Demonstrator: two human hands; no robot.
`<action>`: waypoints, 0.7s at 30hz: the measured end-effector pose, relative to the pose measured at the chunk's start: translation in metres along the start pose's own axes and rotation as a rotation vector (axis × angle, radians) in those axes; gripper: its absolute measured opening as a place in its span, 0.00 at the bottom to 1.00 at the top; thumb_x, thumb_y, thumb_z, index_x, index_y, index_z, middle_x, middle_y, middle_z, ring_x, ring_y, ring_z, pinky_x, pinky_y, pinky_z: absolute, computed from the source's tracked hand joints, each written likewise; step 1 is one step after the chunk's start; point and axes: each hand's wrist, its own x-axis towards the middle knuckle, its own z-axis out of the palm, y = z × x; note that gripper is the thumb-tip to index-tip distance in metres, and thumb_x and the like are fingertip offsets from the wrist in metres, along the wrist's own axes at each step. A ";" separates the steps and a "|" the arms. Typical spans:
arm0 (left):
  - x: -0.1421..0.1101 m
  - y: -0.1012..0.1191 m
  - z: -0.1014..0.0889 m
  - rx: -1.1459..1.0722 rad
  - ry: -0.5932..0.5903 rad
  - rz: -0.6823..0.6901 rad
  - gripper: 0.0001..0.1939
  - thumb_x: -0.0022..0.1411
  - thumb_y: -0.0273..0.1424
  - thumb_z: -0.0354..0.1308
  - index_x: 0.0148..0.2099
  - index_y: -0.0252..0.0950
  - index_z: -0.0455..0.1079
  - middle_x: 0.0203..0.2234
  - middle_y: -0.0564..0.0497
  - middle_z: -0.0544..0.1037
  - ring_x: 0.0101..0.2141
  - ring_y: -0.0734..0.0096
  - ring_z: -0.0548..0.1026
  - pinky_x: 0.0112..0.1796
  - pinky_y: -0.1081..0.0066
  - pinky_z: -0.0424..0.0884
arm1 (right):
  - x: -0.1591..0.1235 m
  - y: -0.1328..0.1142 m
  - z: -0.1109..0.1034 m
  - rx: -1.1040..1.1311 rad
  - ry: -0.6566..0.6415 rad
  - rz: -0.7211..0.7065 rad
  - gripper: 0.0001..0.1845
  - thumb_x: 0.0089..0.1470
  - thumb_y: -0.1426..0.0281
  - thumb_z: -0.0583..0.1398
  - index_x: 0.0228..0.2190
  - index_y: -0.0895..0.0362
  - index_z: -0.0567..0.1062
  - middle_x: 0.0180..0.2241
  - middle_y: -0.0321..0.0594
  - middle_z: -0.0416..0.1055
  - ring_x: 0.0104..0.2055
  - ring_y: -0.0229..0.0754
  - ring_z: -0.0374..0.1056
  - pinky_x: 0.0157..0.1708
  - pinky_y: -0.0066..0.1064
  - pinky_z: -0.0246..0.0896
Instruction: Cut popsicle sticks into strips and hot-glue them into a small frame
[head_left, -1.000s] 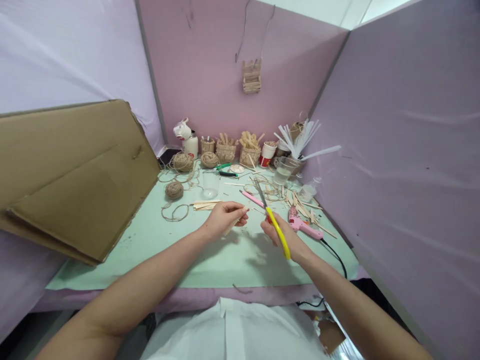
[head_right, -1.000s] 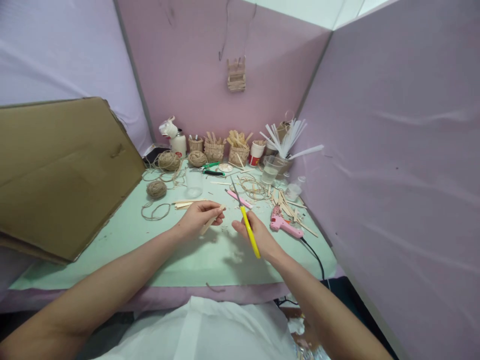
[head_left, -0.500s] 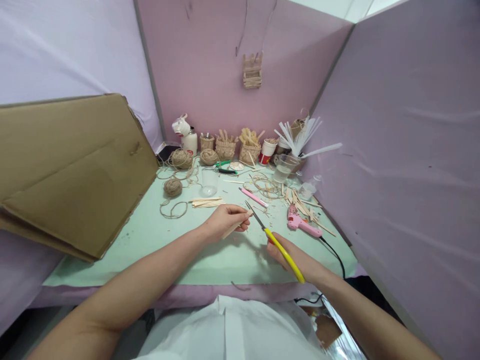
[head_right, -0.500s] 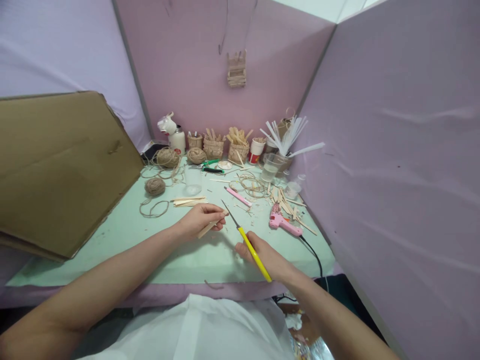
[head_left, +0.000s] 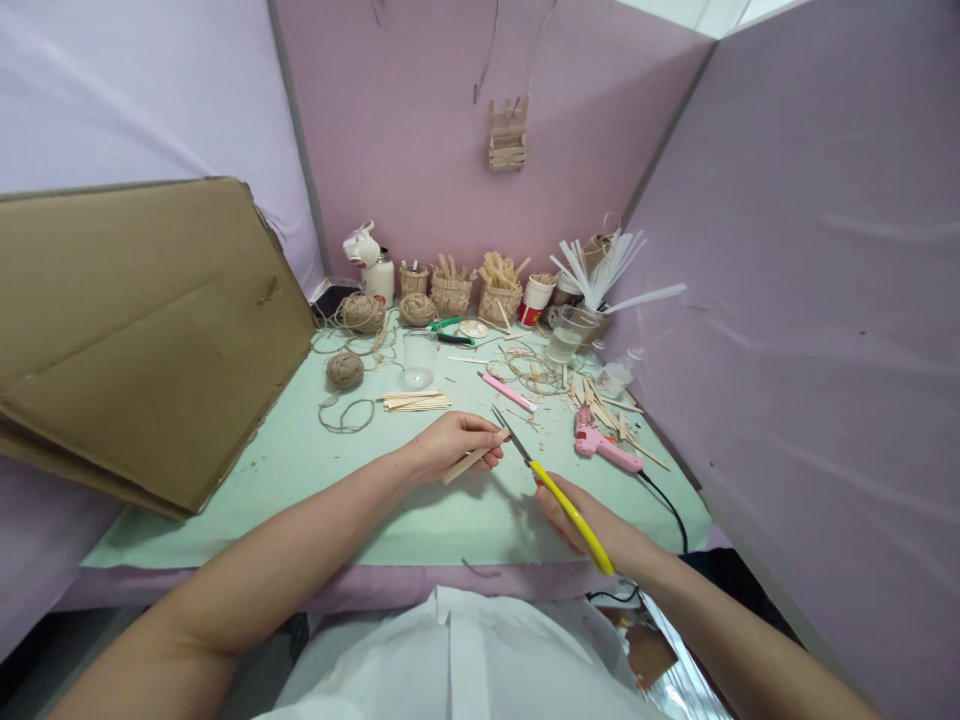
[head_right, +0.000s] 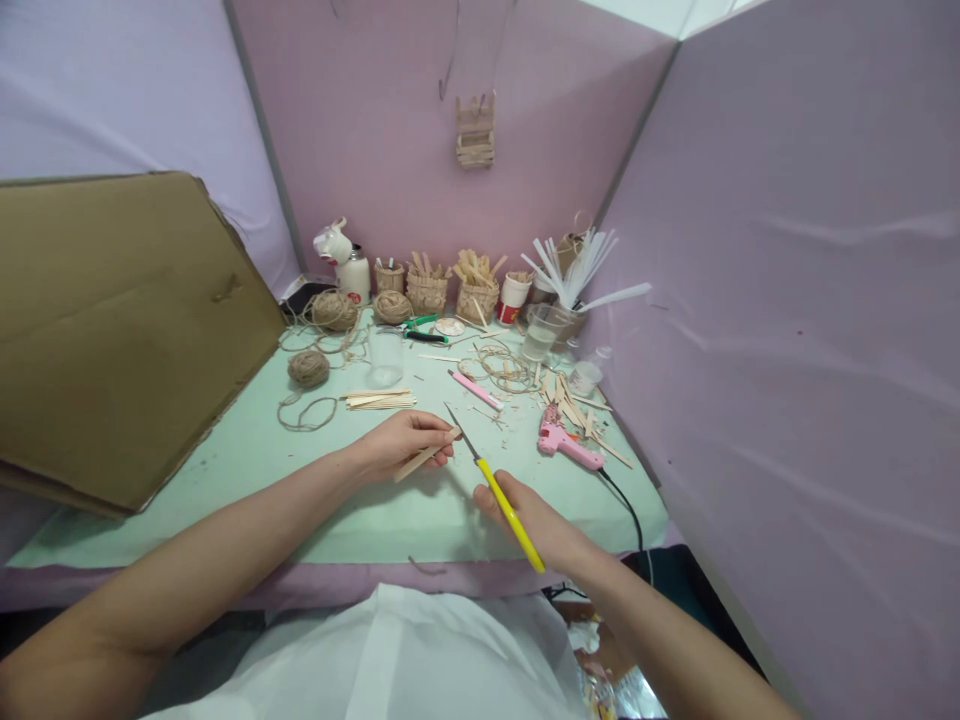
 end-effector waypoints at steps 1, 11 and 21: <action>0.000 0.000 0.000 -0.008 -0.007 -0.007 0.17 0.42 0.38 0.69 0.31 0.31 0.74 0.23 0.48 0.77 0.23 0.75 0.73 0.24 0.77 0.67 | -0.001 -0.001 0.000 0.013 -0.002 0.003 0.22 0.56 0.48 0.47 0.26 0.53 0.60 0.19 0.29 0.53 0.20 0.35 0.48 0.19 0.27 0.45; 0.002 -0.003 0.002 -0.006 -0.062 -0.128 0.17 0.41 0.36 0.70 0.32 0.31 0.75 0.22 0.48 0.77 0.23 0.76 0.74 0.26 0.76 0.70 | -0.012 0.001 0.002 0.083 -0.025 0.053 0.22 0.54 0.50 0.52 0.23 0.54 0.59 0.18 0.30 0.55 0.20 0.34 0.50 0.19 0.27 0.48; 0.001 -0.002 0.002 -0.002 -0.103 -0.178 0.18 0.39 0.37 0.70 0.32 0.30 0.75 0.22 0.49 0.77 0.22 0.77 0.73 0.25 0.77 0.70 | -0.016 0.012 0.007 0.114 -0.050 0.071 0.19 0.55 0.52 0.52 0.26 0.55 0.61 0.19 0.30 0.57 0.21 0.34 0.51 0.21 0.26 0.49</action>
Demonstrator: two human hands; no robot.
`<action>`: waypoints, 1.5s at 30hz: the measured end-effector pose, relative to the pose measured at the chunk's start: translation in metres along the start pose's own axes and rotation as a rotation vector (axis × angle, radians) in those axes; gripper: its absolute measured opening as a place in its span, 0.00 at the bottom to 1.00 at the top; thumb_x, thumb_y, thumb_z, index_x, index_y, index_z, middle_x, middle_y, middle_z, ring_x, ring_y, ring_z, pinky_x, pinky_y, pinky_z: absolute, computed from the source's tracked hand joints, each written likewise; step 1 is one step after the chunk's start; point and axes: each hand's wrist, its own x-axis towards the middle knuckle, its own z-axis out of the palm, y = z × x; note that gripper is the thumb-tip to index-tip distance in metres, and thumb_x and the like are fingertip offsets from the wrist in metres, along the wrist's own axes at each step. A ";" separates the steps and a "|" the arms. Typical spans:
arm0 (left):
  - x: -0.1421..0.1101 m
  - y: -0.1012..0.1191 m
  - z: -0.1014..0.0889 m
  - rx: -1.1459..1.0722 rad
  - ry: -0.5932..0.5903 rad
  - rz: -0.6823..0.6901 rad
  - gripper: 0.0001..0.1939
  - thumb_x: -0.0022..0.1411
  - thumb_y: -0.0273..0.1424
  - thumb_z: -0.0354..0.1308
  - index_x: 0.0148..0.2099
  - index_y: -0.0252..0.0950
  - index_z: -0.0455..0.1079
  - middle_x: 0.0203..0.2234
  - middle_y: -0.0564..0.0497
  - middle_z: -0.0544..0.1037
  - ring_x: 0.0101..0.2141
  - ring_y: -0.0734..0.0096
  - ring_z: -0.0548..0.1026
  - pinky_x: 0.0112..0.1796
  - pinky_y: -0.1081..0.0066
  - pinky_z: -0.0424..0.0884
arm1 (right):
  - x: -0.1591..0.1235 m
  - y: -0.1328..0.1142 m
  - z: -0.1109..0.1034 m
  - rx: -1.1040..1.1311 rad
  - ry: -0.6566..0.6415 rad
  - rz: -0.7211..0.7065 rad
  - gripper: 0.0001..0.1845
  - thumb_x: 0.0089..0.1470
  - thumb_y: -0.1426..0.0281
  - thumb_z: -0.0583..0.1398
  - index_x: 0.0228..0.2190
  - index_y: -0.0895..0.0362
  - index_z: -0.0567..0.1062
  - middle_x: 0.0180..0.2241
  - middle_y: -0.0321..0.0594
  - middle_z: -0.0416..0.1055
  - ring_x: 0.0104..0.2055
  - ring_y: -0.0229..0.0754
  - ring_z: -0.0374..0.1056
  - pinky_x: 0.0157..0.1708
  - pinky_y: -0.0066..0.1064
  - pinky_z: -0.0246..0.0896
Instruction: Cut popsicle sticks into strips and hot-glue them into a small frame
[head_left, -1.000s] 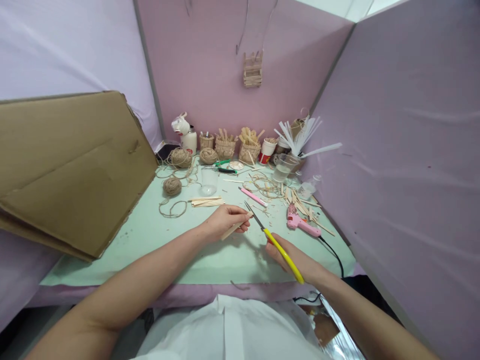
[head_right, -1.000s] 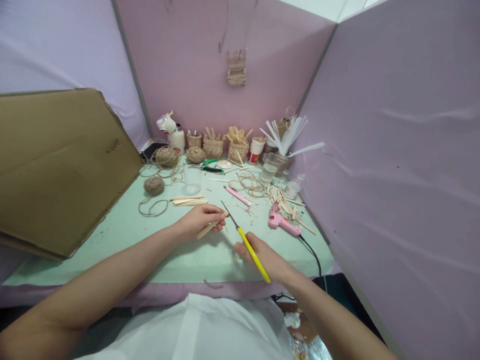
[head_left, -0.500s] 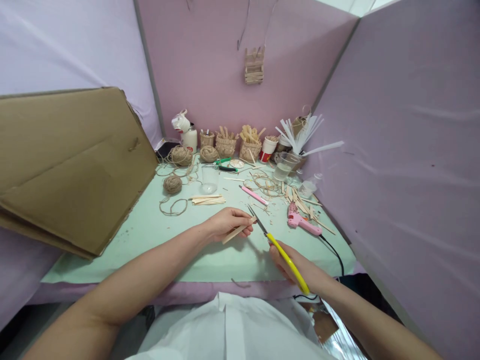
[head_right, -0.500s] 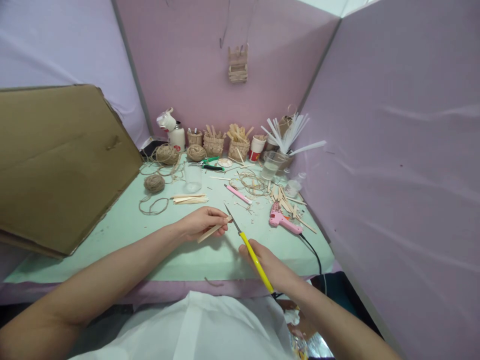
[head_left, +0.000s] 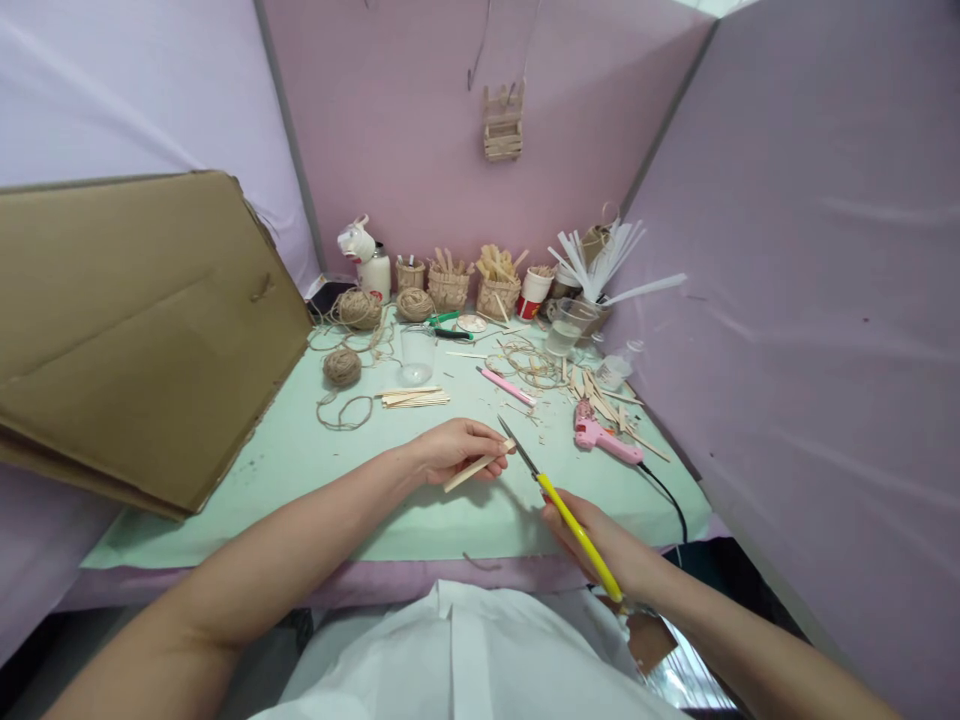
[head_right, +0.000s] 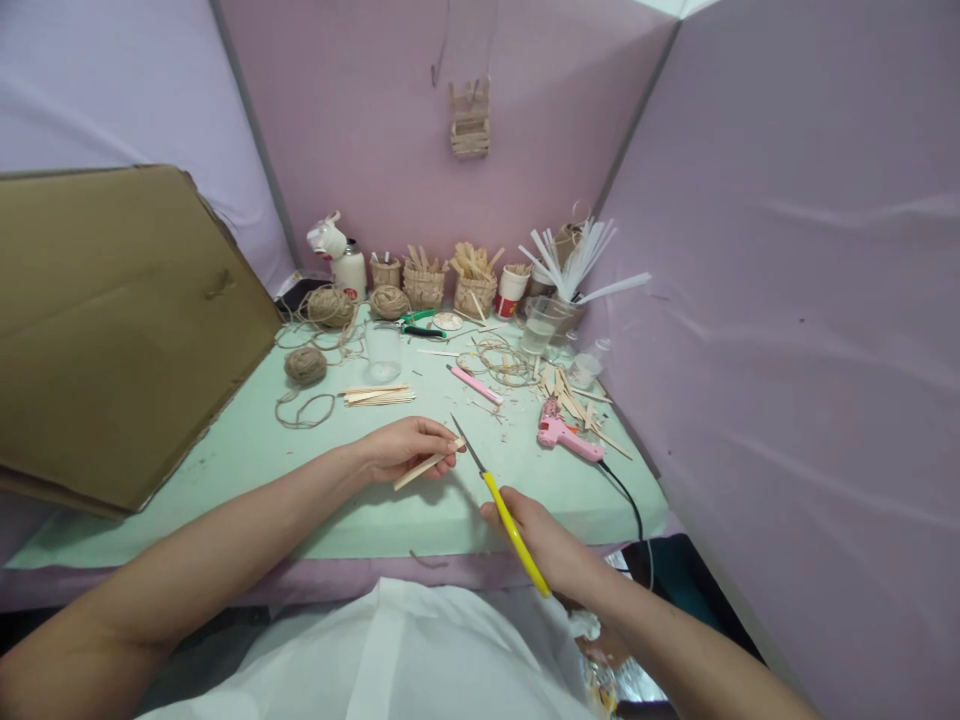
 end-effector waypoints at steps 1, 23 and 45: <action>0.000 0.000 0.000 -0.001 -0.002 0.001 0.18 0.39 0.36 0.71 0.32 0.30 0.75 0.22 0.49 0.77 0.22 0.77 0.73 0.25 0.77 0.70 | 0.000 0.001 0.001 0.002 0.009 -0.001 0.19 0.54 0.53 0.53 0.26 0.55 0.61 0.20 0.30 0.57 0.22 0.34 0.51 0.21 0.27 0.50; -0.001 0.011 -0.007 -0.224 0.280 0.535 0.15 0.44 0.37 0.69 0.32 0.32 0.76 0.29 0.49 0.77 0.30 0.73 0.74 0.38 0.70 0.68 | 0.078 -0.037 0.000 -0.055 0.485 -0.392 0.14 0.52 0.58 0.54 0.28 0.54 0.58 0.24 0.30 0.56 0.25 0.35 0.54 0.26 0.28 0.52; -0.004 0.006 -0.001 -0.071 0.269 0.648 0.13 0.48 0.37 0.64 0.31 0.32 0.75 0.22 0.52 0.72 0.27 0.75 0.67 0.32 0.73 0.63 | 0.056 -0.029 0.020 -0.478 0.486 -0.132 0.14 0.49 0.63 0.57 0.35 0.53 0.58 0.29 0.36 0.66 0.22 0.38 0.58 0.24 0.27 0.40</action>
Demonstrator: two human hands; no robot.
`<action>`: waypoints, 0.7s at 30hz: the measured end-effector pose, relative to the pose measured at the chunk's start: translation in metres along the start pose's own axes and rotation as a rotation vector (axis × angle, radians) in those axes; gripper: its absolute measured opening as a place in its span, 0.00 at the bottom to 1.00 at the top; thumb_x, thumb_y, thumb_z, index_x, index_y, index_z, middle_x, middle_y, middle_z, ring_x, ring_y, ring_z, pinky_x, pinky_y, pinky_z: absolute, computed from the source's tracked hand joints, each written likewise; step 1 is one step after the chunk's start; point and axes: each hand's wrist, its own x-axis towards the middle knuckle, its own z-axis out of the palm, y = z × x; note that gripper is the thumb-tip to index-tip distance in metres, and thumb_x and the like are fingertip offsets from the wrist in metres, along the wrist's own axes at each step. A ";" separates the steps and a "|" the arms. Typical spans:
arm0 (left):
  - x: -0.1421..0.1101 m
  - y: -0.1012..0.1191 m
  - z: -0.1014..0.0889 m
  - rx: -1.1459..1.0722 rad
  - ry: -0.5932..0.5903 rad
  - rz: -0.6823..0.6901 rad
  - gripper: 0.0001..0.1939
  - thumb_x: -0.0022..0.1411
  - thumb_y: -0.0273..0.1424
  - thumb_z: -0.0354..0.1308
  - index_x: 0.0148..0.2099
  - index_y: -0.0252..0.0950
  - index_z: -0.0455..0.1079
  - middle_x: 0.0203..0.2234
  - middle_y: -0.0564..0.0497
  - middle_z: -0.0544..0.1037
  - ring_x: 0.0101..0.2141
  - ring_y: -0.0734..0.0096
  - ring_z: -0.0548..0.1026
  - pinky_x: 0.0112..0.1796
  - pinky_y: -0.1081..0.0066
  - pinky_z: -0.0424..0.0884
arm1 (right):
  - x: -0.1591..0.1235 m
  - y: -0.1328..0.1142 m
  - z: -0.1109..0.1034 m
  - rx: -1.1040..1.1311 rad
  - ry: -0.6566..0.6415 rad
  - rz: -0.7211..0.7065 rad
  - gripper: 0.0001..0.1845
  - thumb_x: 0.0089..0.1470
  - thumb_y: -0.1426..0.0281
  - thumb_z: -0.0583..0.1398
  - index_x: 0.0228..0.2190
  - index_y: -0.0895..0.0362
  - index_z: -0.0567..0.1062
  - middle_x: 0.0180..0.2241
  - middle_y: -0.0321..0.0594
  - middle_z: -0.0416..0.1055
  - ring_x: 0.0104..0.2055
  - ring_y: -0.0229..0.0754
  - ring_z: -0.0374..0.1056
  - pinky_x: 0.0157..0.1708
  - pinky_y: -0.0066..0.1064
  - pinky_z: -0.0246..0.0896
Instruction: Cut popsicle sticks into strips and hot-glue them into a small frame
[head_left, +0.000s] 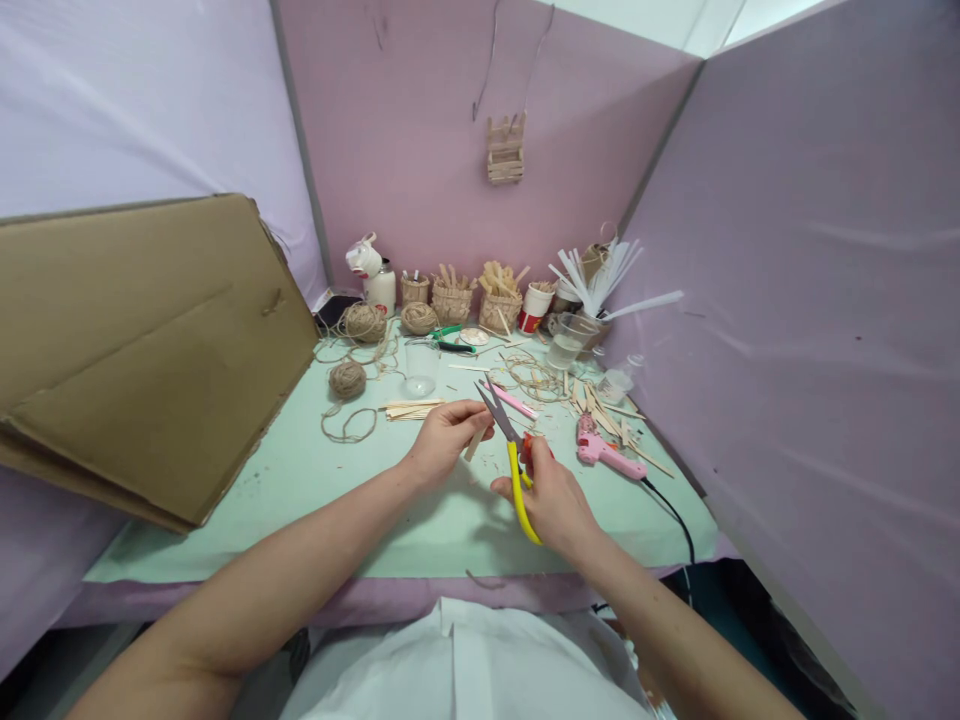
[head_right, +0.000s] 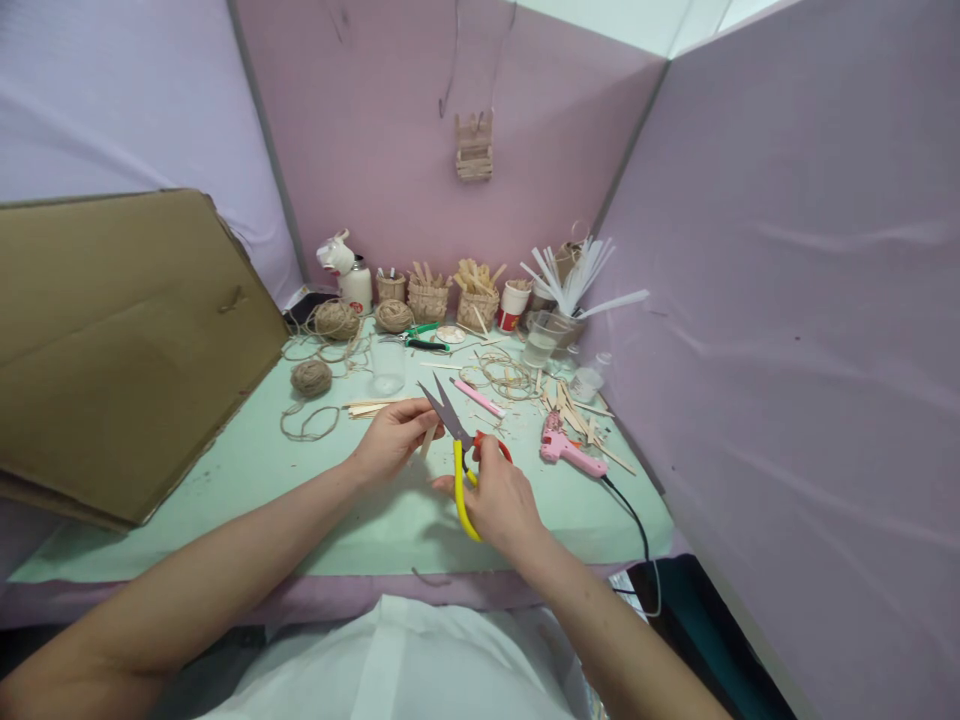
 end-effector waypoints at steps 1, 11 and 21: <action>0.000 0.000 0.000 0.001 0.001 0.000 0.12 0.48 0.37 0.64 0.31 0.32 0.75 0.22 0.52 0.72 0.26 0.75 0.67 0.32 0.73 0.63 | 0.000 -0.001 0.000 -0.005 -0.002 0.011 0.14 0.49 0.63 0.57 0.35 0.53 0.58 0.29 0.36 0.66 0.22 0.38 0.58 0.24 0.27 0.40; -0.001 -0.001 0.001 0.051 0.007 -0.007 0.12 0.49 0.37 0.63 0.30 0.32 0.75 0.21 0.52 0.72 0.26 0.75 0.68 0.31 0.74 0.64 | -0.002 -0.001 0.001 0.016 -0.046 0.035 0.15 0.50 0.59 0.56 0.33 0.53 0.56 0.27 0.35 0.64 0.23 0.39 0.57 0.24 0.27 0.40; -0.003 -0.006 0.004 0.042 -0.012 -0.124 0.14 0.45 0.39 0.66 0.30 0.32 0.75 0.20 0.52 0.73 0.25 0.74 0.69 0.30 0.72 0.64 | -0.012 0.010 0.000 0.324 -0.129 0.027 0.10 0.53 0.62 0.52 0.26 0.53 0.56 0.21 0.29 0.60 0.23 0.37 0.55 0.24 0.27 0.47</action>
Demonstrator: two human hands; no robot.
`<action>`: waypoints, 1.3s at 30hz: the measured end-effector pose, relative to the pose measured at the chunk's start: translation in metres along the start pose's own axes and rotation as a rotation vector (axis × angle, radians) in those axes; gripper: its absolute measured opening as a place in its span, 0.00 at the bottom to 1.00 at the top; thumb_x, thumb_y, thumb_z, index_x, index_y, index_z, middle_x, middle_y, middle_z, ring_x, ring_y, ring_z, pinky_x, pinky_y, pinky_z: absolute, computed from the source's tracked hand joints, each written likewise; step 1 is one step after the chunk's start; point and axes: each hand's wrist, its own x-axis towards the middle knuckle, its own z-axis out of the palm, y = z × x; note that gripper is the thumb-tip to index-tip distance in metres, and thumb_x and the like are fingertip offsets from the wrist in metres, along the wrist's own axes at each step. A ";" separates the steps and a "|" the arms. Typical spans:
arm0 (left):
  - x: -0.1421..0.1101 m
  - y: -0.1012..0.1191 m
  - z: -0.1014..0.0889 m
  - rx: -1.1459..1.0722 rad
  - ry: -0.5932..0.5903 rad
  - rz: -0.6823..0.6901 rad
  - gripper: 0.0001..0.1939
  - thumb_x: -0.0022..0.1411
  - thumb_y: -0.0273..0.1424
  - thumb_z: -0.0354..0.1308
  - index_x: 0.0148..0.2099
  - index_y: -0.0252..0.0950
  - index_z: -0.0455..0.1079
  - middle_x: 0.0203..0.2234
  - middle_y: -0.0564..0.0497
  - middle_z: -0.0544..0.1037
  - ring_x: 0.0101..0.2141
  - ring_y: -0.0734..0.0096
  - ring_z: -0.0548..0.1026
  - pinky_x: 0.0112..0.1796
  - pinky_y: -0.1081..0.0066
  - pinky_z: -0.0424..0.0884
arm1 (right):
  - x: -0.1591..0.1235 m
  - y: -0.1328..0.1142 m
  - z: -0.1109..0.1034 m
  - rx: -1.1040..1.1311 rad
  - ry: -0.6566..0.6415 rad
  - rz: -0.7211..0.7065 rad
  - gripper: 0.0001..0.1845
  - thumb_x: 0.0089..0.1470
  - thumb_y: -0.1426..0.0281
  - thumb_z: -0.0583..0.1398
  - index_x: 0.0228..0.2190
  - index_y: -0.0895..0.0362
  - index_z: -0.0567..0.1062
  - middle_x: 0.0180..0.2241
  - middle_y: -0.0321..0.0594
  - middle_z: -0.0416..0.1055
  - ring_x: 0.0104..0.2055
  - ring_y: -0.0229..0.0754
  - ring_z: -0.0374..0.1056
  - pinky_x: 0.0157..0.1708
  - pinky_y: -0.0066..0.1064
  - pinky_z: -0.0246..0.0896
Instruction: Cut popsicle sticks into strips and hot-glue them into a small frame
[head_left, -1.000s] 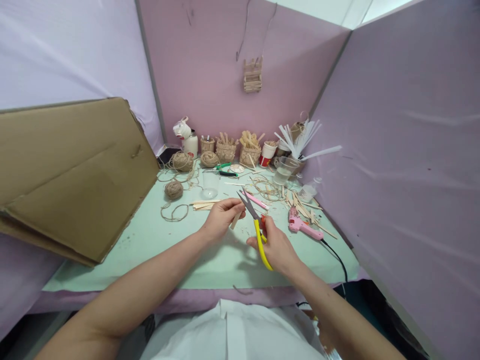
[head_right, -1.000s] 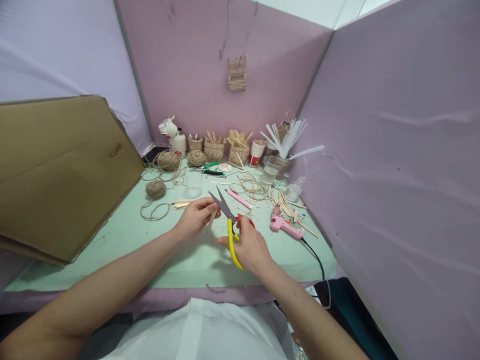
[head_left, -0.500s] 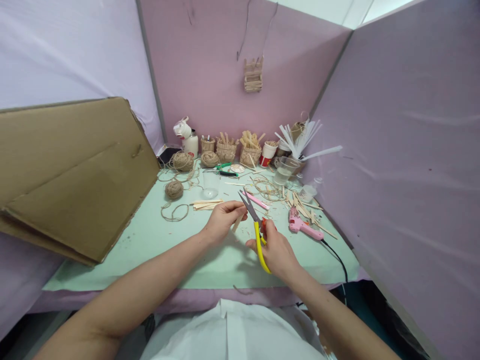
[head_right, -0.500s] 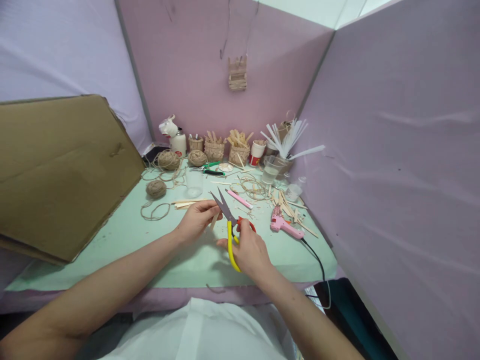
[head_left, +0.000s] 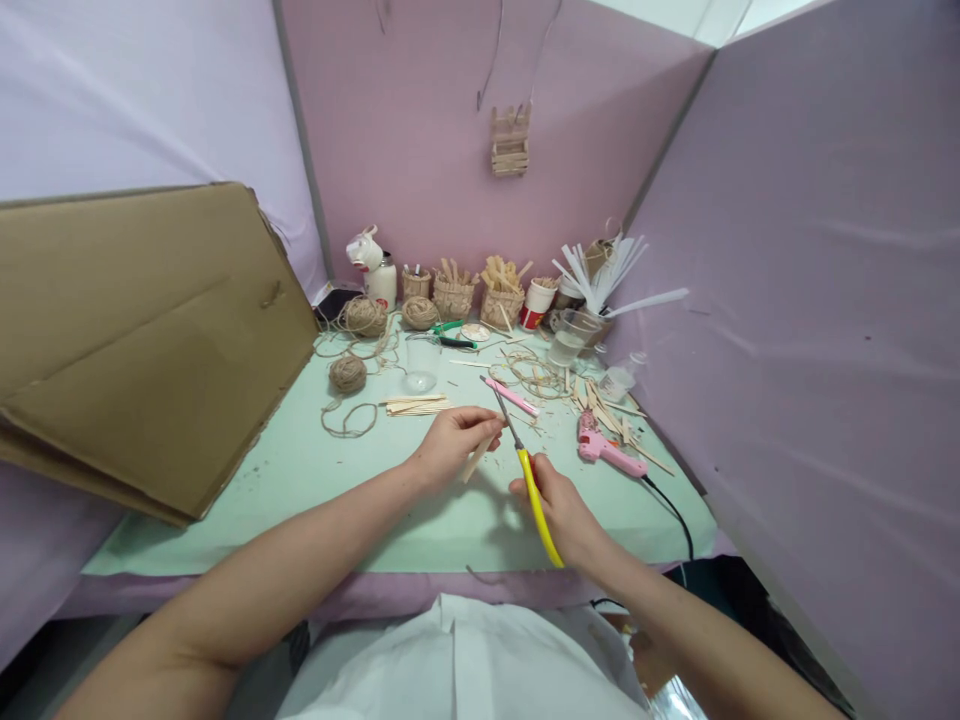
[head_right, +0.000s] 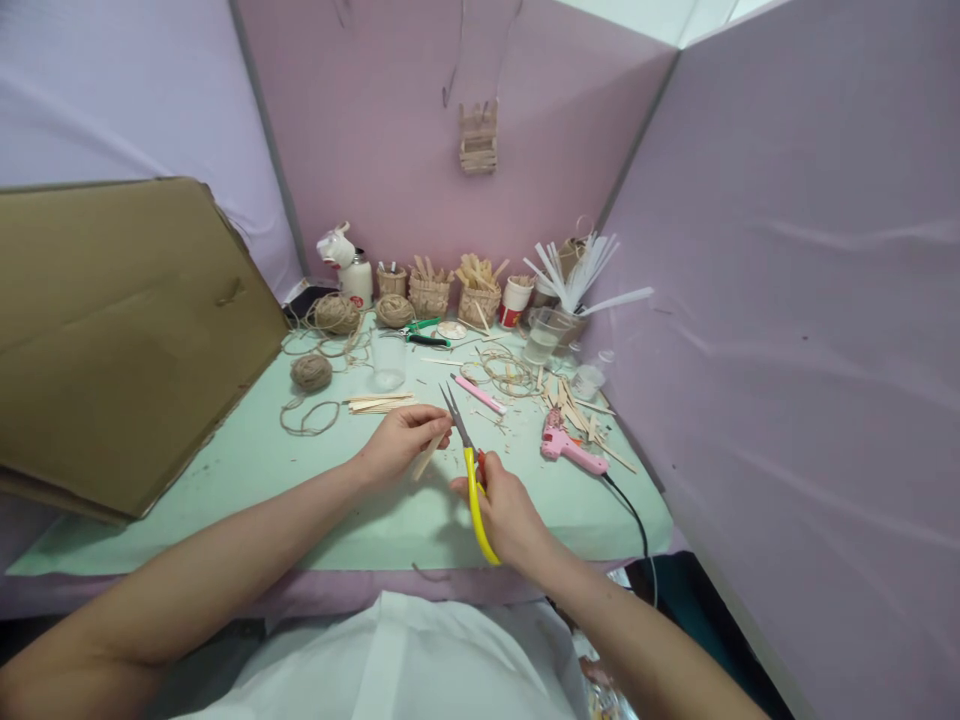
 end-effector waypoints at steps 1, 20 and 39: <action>-0.001 0.000 0.002 -0.005 -0.010 -0.022 0.15 0.44 0.39 0.67 0.30 0.32 0.75 0.20 0.52 0.72 0.25 0.74 0.69 0.30 0.72 0.64 | -0.003 0.001 -0.001 0.011 -0.013 0.010 0.10 0.53 0.62 0.52 0.26 0.53 0.56 0.21 0.29 0.59 0.23 0.37 0.55 0.24 0.27 0.47; -0.007 -0.001 0.009 0.001 -0.098 -0.270 0.18 0.38 0.39 0.70 0.29 0.30 0.75 0.21 0.50 0.73 0.23 0.76 0.69 0.28 0.73 0.65 | -0.030 0.007 -0.021 0.131 -0.179 0.118 0.16 0.54 0.56 0.51 0.23 0.53 0.58 0.19 0.29 0.54 0.22 0.36 0.49 0.22 0.28 0.47; -0.010 -0.006 0.008 0.471 -0.272 -0.069 0.17 0.50 0.41 0.59 0.32 0.30 0.76 0.18 0.53 0.70 0.20 0.78 0.62 0.21 0.76 0.55 | 0.019 -0.001 -0.018 0.337 0.166 0.008 0.22 0.39 0.58 0.65 0.28 0.54 0.59 0.29 0.36 0.72 0.20 0.33 0.58 0.20 0.26 0.50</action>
